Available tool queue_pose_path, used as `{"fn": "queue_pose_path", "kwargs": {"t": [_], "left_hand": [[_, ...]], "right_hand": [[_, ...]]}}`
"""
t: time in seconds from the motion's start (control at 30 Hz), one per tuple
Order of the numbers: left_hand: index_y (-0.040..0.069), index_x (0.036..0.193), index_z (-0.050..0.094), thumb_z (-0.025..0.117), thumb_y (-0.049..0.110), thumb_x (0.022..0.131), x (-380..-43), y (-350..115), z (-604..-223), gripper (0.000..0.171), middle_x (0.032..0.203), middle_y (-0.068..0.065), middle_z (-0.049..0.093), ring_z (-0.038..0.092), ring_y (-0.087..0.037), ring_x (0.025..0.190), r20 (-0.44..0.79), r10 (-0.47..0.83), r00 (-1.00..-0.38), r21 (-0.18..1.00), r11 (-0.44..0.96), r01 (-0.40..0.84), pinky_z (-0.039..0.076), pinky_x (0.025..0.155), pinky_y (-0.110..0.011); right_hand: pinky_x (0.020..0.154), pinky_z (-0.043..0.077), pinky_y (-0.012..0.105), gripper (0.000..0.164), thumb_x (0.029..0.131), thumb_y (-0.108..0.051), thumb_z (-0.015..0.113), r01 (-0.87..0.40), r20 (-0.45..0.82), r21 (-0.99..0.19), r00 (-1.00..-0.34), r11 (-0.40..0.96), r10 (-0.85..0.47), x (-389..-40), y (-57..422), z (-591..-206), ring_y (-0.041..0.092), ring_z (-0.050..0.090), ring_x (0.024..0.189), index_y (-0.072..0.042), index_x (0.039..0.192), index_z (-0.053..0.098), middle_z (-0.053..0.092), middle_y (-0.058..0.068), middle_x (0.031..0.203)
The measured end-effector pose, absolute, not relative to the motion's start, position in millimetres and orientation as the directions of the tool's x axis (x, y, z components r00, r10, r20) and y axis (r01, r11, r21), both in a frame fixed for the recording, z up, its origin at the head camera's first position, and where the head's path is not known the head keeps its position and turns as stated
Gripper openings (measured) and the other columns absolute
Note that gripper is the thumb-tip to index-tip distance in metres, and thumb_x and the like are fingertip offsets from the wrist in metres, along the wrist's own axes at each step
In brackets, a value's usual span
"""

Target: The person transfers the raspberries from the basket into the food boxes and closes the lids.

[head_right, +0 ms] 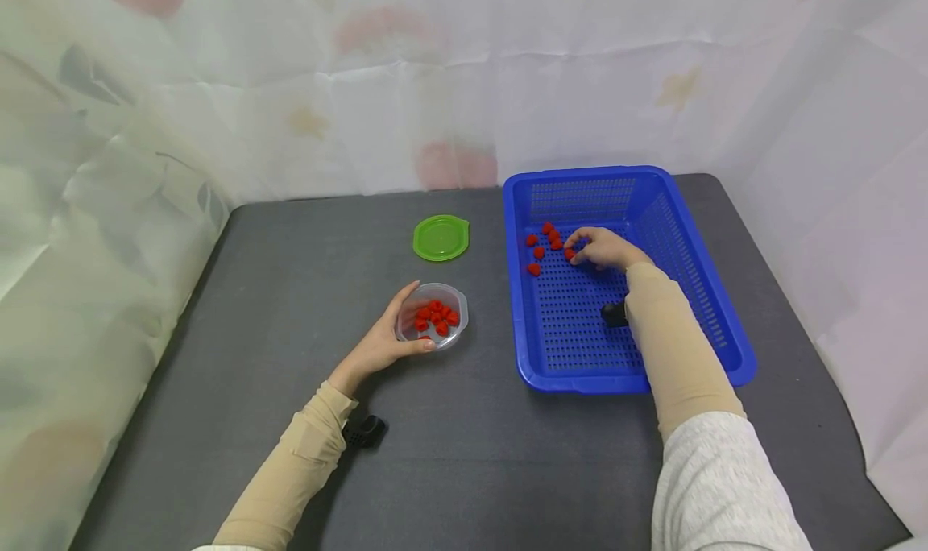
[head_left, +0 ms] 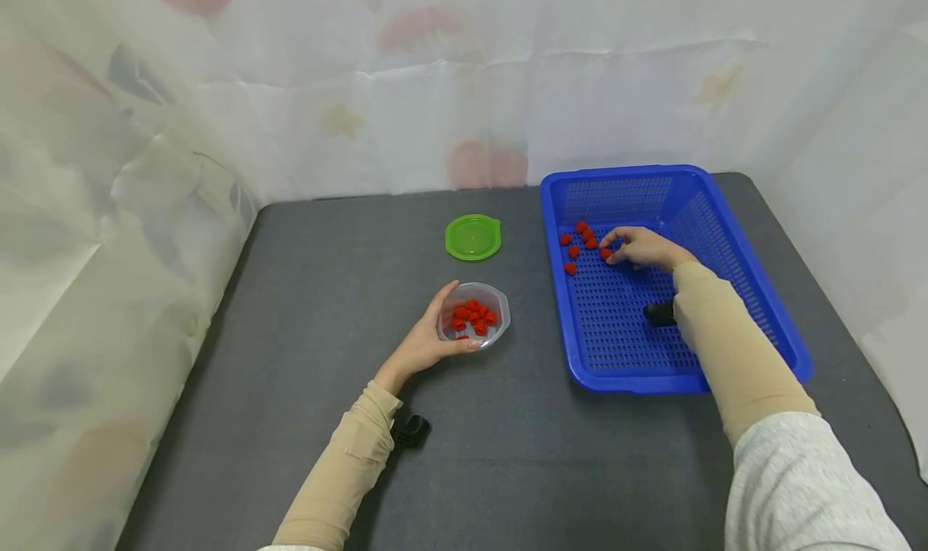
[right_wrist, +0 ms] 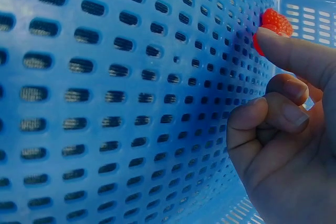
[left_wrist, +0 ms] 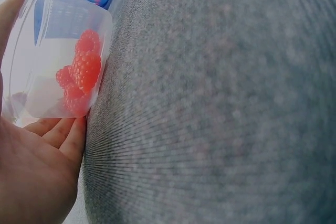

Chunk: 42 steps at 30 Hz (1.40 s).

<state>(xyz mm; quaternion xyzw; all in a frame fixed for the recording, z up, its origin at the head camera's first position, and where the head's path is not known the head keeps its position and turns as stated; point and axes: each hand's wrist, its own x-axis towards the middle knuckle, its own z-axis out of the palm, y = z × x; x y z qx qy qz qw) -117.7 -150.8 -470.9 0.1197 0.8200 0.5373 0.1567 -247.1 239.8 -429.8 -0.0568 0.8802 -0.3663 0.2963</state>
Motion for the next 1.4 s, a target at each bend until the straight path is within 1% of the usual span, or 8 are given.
{"fn": "queue_pose_path", "kwargs": {"t": [0.1,0.3,0.4,0.5,0.6,0.77,1.2,1.4], "left_hand": [[0.024,0.149,0.015,0.08,0.026,0.073,-118,-151,-471,0.1,0.144,-0.005,0.042,0.039,-0.022,0.133,-0.123,0.369,-0.921,0.92,0.39,0.033,0.027,0.111,-0.049],[0.024,0.149,0.015,0.08,0.025,0.074,-118,-151,-469,0.099,0.144,-0.006,0.042,0.039,-0.024,0.133,-0.122,0.374,-0.92,0.92,0.391,0.037,0.026,0.111,-0.052],[0.024,0.149,0.015,0.08,0.028,0.073,-117,-151,-469,0.1,0.144,-0.004,0.042,0.04,-0.023,0.133,-0.126,0.371,-0.92,0.919,0.394,0.033,0.026,0.111,-0.051],[0.024,0.149,0.015,0.081,0.03,0.072,-118,-151,-469,0.101,0.144,-0.004,0.042,0.04,-0.022,0.133,-0.126,0.369,-0.921,0.919,0.394,0.032,0.027,0.111,-0.05],[0.024,0.149,0.015,0.081,0.03,0.072,-118,-151,-470,0.101,0.144,-0.004,0.042,0.04,-0.022,0.133,-0.123,0.37,-0.921,0.918,0.394,0.036,0.027,0.111,-0.05],[0.025,0.149,0.015,0.08,0.026,0.074,-118,-151,-471,0.099,0.144,-0.005,0.042,0.039,-0.024,0.134,-0.125,0.373,-0.919,0.92,0.391,0.034,0.026,0.111,-0.051],[0.024,0.149,0.015,0.081,0.031,0.072,-117,-151,-472,0.102,0.144,-0.004,0.042,0.04,-0.022,0.133,-0.119,0.372,-0.921,0.921,0.388,0.038,0.028,0.111,-0.05],[0.025,0.149,0.015,0.08,0.032,0.072,-117,-151,-472,0.101,0.143,-0.003,0.042,0.04,-0.022,0.133,-0.123,0.368,-0.922,0.917,0.397,0.037,0.027,0.111,-0.051]], "right_hand": [[0.075,0.039,0.036,0.038,0.093,-0.015,0.055,0.112,-0.471,-0.694,-0.818,0.711,-0.331,-246,241,-426,0.03,0.036,0.107,-0.005,0.129,0.046,0.029,0.021,0.144],[0.065,0.035,0.033,0.036,0.092,-0.011,0.055,0.096,-0.436,-0.726,-0.83,0.681,-0.348,-244,241,-417,0.019,0.037,0.076,-0.004,0.127,0.049,0.037,0.016,0.133],[0.062,0.035,0.034,0.036,0.091,-0.01,0.056,0.082,-0.42,-0.735,-0.835,0.673,-0.356,-243,241,-413,0.016,0.034,0.066,-0.005,0.126,0.049,0.045,0.014,0.112],[0.062,0.036,0.035,0.035,0.091,-0.01,0.057,0.07,-0.401,-0.737,-0.846,0.672,-0.352,-243,240,-407,0.015,0.033,0.062,-0.006,0.125,0.051,0.042,0.008,0.086],[0.064,0.037,0.037,0.034,0.091,-0.01,0.057,0.063,-0.384,-0.743,-0.855,0.667,-0.348,-242,238,-401,0.016,0.037,0.064,-0.007,0.125,0.051,0.04,0.005,0.076],[0.066,0.037,0.037,0.035,0.09,-0.013,0.059,0.056,-0.368,-0.75,-0.863,0.659,-0.346,-242,232,-392,0.018,0.038,0.071,-0.008,0.124,0.052,0.037,0.002,0.077],[0.055,0.033,0.028,0.032,0.089,-0.01,0.061,0.014,-0.299,-0.817,-0.865,0.577,-0.402,-241,211,-369,0.013,0.031,0.053,-0.006,0.119,0.053,0.03,-0.004,0.061],[0.063,0.035,0.032,0.028,0.089,-0.012,0.061,-0.026,-0.279,-0.815,-0.858,0.579,-0.431,-240,200,-362,0.019,0.035,0.061,-0.014,0.116,0.056,0.029,-0.002,0.064]]}}
